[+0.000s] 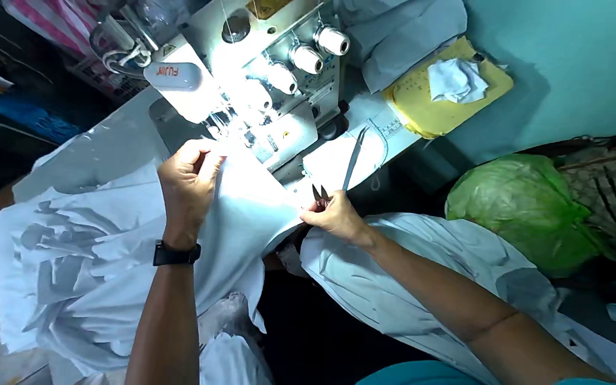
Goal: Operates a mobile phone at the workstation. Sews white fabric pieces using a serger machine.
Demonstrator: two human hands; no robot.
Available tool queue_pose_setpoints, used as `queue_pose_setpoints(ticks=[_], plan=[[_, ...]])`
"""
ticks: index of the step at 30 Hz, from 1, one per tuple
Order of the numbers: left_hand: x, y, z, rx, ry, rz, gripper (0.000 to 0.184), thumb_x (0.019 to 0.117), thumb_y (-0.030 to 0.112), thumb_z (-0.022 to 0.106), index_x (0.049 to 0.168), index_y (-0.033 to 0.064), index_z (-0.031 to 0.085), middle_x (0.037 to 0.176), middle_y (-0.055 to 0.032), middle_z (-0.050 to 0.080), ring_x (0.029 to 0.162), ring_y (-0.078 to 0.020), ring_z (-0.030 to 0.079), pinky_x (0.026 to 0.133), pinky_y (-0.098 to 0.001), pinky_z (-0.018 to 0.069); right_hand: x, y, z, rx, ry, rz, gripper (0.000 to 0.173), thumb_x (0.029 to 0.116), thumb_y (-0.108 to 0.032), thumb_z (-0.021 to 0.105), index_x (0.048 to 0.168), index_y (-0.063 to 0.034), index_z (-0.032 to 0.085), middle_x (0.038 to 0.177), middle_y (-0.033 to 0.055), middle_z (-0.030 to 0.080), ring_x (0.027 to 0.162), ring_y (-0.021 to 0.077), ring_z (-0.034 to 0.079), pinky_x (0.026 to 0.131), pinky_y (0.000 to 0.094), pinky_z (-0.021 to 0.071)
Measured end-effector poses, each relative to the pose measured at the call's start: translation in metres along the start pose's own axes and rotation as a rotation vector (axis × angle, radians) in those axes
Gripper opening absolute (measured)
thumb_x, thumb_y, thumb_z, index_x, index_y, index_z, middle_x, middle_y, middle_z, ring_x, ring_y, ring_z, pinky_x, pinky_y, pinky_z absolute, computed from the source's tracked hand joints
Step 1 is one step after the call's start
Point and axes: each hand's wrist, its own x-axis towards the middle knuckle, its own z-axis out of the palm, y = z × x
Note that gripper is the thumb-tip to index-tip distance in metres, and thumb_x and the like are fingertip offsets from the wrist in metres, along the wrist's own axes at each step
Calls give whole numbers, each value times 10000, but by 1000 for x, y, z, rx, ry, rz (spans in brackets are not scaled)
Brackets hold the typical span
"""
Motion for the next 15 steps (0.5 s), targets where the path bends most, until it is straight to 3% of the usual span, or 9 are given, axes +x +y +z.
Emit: queue_pose_setpoints(ticks=[5,8,12,15], plan=[[-9,-7,-2,-108,-48,-87,80,1002,102,622,1000,34,664,854,-6,632,680,16,558,627,-123,472,-9,1,-2,-100,-57,47,162,787,-49,736,669,-71,627,602,-45,584,539,1,534,520,196,459],[-7,3,-2,-88,-85,-144,66,945,68,692,1001,33,695,925,-6,671,748,13,608,687,-151,523,-24,2,-6,-203,-169,19,118,786,-89,711,721,-40,626,638,-32,581,573,3,529,552,205,456],[-8,6,4,0,-48,-182,81,929,75,711,971,20,752,955,-21,693,820,17,626,746,-139,514,-35,12,-9,-278,-216,-234,72,830,-34,660,836,37,666,725,47,622,623,-7,501,565,137,394],[-8,9,12,31,30,-246,68,900,56,742,953,16,730,884,-30,692,708,5,601,659,-156,501,-33,18,-11,-297,-234,-394,84,837,8,621,859,36,698,742,69,656,643,6,539,592,125,423]])
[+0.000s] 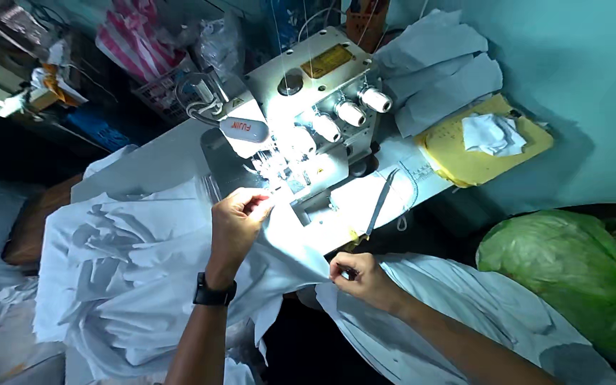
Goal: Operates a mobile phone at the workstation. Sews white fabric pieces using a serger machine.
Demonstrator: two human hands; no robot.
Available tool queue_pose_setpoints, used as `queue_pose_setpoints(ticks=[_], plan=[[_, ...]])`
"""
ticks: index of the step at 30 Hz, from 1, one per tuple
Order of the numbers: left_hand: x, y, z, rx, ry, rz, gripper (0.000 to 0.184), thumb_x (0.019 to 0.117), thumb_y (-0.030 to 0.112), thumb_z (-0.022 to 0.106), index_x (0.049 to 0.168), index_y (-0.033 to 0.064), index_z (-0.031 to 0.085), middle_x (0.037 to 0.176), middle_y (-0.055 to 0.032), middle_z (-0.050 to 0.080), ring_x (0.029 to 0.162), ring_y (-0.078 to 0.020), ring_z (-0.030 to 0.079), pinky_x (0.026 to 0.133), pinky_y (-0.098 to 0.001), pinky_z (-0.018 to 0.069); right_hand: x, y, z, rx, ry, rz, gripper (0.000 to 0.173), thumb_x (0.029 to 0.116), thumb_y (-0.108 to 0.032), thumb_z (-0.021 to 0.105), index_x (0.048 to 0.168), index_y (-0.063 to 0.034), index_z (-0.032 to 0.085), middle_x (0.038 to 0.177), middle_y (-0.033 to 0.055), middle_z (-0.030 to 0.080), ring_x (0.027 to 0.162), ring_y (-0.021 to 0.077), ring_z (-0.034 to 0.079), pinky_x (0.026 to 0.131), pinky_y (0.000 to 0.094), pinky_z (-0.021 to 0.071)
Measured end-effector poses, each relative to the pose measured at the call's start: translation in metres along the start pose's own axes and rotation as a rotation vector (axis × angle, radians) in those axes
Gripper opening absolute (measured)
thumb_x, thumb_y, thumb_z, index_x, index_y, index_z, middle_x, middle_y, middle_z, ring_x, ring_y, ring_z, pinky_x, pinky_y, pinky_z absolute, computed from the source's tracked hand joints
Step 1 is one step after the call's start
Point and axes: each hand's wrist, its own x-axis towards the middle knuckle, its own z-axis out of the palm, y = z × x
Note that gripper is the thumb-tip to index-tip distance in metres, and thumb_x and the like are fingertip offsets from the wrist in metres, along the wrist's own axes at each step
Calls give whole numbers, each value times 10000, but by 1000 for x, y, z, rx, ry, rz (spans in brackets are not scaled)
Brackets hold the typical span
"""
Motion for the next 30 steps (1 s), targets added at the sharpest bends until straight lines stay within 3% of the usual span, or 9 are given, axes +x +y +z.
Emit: queue_pose_setpoints(ticks=[3,5,8,11,15,22,25,28,30], plan=[[0,5,9,69,85,8,60,884,54,758,931,32,728,898,-35,675,707,-17,589,645,-168,493,-1,5,0,4,-5,-18,139,870,-32,638,892,24,764,825,90,735,715,24,638,668,143,505],[-8,14,16,287,92,79,89,933,94,712,985,45,766,1019,-103,676,870,-172,659,751,-329,555,-4,3,1,62,-7,35,120,866,-87,697,882,11,766,808,61,728,679,-19,588,618,122,458],[-39,34,49,711,133,188,226,964,36,567,1084,-13,752,1061,-230,711,981,-406,687,843,-573,516,-9,-2,-2,124,-27,39,110,856,-104,733,857,3,755,760,25,711,631,-60,544,577,96,423],[-53,34,78,873,252,147,271,962,44,535,1098,13,767,1069,-170,750,1056,-376,689,965,-577,462,-9,-8,-11,141,-62,-24,89,847,-72,728,872,13,719,778,17,707,658,-73,559,592,72,427],[-43,23,77,732,270,90,304,993,99,482,1100,16,754,1129,-197,733,1159,-401,661,1029,-626,426,6,-17,-13,132,52,-8,81,826,-57,723,888,-5,721,784,-15,707,681,-81,583,612,73,459],[-15,-4,33,442,50,140,318,1021,104,455,1176,-52,685,1266,-206,684,1241,-340,631,1068,-507,457,28,-30,-4,91,84,-47,83,795,-52,733,860,-4,710,734,-23,683,637,-92,555,591,60,443],[9,-16,15,320,-20,99,297,1021,91,516,1237,-68,642,1209,-235,687,1173,-376,656,1045,-554,465,52,-36,-3,82,114,-48,54,801,-42,718,833,1,709,737,-24,675,636,-89,550,588,68,448],[29,-27,4,263,-35,51,235,1017,71,562,1221,-30,619,1101,-227,683,1029,-386,673,921,-576,514,78,-37,1,129,145,-71,37,800,-13,716,835,-4,707,746,-36,680,644,-81,554,591,82,451],[39,-27,-1,250,-48,9,271,1015,78,600,1265,-26,592,1123,-243,681,1043,-417,672,953,-614,501,94,-36,3,163,175,-102,43,809,7,718,852,13,723,768,-23,702,663,-72,584,613,95,485]])
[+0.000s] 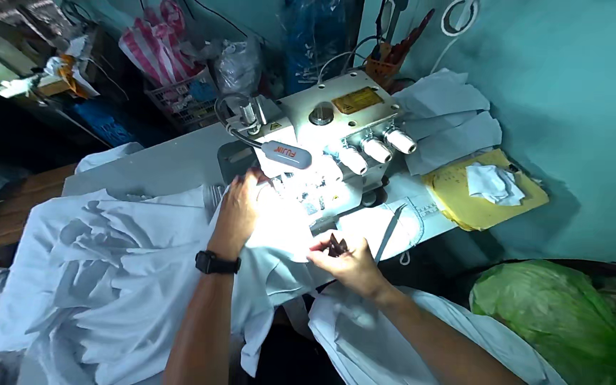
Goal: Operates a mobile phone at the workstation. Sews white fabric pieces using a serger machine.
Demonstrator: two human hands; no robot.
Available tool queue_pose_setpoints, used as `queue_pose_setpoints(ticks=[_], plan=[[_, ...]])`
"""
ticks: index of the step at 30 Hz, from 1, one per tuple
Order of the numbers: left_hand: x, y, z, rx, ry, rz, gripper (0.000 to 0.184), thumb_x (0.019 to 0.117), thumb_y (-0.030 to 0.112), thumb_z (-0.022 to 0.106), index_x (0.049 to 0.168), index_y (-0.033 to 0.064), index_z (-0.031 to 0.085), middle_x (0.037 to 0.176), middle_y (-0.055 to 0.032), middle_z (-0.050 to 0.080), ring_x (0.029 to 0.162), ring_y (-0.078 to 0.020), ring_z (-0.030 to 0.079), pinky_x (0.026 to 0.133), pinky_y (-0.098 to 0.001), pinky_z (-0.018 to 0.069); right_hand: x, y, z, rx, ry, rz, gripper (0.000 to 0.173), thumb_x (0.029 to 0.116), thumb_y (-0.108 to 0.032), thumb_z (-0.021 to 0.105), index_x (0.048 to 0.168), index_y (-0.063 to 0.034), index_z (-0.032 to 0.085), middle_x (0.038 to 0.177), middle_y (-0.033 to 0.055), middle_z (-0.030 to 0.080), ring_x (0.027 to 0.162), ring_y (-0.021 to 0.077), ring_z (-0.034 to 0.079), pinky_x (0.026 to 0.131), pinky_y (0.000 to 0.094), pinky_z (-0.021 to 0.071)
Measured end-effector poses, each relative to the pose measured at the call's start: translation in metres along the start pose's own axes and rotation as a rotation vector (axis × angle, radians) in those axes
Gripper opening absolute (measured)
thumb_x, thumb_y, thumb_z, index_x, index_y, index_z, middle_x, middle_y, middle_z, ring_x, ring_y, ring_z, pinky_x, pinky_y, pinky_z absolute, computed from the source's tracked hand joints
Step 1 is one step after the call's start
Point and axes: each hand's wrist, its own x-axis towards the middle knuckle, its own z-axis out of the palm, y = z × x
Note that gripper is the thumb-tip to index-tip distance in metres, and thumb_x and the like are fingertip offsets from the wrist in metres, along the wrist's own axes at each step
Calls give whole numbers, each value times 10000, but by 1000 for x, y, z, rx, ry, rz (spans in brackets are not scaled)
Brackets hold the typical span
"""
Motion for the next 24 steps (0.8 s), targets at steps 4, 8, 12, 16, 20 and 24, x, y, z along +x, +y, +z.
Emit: queue_pose_setpoints(ticks=[4,8,12,16,20,24], plan=[[38,-10,-3,-20,-3,-83,280,974,82,653,1210,-65,618,1079,-294,683,1061,-465,661,937,-618,486,27,6,3,-176,36,-115,84,872,-47,706,862,23,753,766,37,721,684,-10,650,657,153,555],[61,-26,-6,-67,59,-101,342,976,99,631,1259,-87,577,1142,-311,663,1082,-448,654,959,-602,478,39,8,10,-478,106,-210,121,850,-104,701,827,-4,764,652,59,667,565,60,584,555,220,485],[77,-46,-6,-106,153,-252,538,991,235,651,1401,-73,486,1288,-319,616,1216,-455,604,1048,-599,442,31,13,14,-467,103,-271,139,882,-80,688,945,-13,792,741,73,726,611,98,642,594,260,538],[70,-62,-7,-198,238,-454,545,1016,337,617,1336,-101,558,1285,-307,619,1244,-408,582,1077,-564,417,0,31,-3,-371,99,-329,175,948,-110,658,917,16,776,779,81,744,665,42,661,659,191,555],[13,-39,-26,-266,480,-313,373,980,243,657,1210,-38,572,963,-116,657,817,-128,615,769,-325,524,-20,67,-32,-650,83,-173,170,907,-168,679,909,-34,784,764,83,736,656,158,687,620,344,568],[-77,-14,-25,-186,450,-13,558,964,162,675,1401,-64,412,1178,-162,657,985,-132,679,854,-316,579,-21,71,-25,-960,5,-137,152,821,-166,721,898,-42,764,771,115,735,677,295,723,559,497,548]])
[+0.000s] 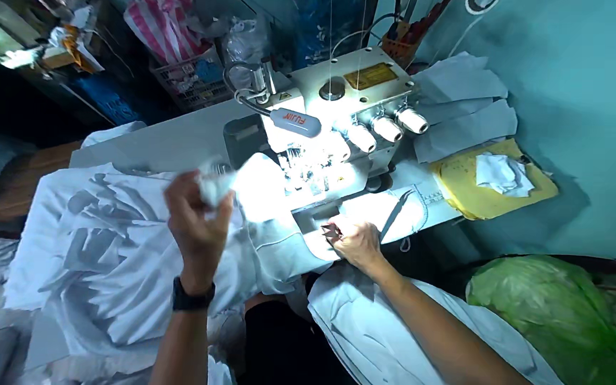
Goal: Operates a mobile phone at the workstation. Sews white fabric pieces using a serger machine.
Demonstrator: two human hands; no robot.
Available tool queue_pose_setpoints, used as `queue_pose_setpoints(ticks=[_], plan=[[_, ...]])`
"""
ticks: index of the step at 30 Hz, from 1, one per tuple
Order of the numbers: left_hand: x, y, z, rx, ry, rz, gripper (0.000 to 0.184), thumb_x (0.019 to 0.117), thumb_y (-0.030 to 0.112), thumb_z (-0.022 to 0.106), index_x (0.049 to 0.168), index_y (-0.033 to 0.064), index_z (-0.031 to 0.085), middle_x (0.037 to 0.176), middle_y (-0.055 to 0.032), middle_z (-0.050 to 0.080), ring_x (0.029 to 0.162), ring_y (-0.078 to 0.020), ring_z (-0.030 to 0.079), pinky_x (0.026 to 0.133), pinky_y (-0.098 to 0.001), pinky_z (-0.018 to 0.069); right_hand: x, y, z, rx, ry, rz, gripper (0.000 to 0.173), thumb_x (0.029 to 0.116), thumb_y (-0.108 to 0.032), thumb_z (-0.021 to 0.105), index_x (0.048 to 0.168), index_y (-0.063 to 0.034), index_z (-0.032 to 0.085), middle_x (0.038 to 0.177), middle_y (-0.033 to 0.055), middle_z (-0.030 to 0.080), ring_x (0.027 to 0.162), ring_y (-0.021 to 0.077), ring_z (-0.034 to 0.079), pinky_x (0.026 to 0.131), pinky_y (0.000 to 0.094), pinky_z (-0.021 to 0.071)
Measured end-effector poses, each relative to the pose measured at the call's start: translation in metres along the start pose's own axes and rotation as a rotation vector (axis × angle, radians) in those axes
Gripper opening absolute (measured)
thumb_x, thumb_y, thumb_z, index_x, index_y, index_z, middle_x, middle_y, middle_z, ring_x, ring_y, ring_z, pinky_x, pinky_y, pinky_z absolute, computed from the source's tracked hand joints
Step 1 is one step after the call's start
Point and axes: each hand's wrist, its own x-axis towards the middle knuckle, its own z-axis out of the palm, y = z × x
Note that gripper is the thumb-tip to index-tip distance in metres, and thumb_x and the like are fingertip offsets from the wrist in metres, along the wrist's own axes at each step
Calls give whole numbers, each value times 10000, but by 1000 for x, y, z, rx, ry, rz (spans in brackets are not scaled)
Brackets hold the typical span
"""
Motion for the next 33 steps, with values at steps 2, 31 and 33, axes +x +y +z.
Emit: queue_pose_setpoints(ticks=[2,31,33], plan=[[-36,-2,-3,82,-64,166,351,957,98,662,1238,-96,582,1127,-212,702,1001,-211,705,873,-347,580,2,-3,3,-89,-13,-19,153,802,-179,725,880,-50,745,755,112,722,667,306,719,533,496,533],[-154,49,-23,141,91,326,116,996,44,631,1107,17,653,1051,-125,674,1011,-179,673,926,-264,552,-9,-115,-26,454,96,-599,219,1013,-163,635,976,32,728,836,137,710,731,166,680,667,240,554],[-156,59,-37,314,32,166,165,981,220,687,1033,70,729,1054,-112,726,1039,-222,688,949,-334,551,2,-103,-39,546,9,-470,200,999,-140,623,962,24,730,841,106,715,739,112,681,688,224,573]])
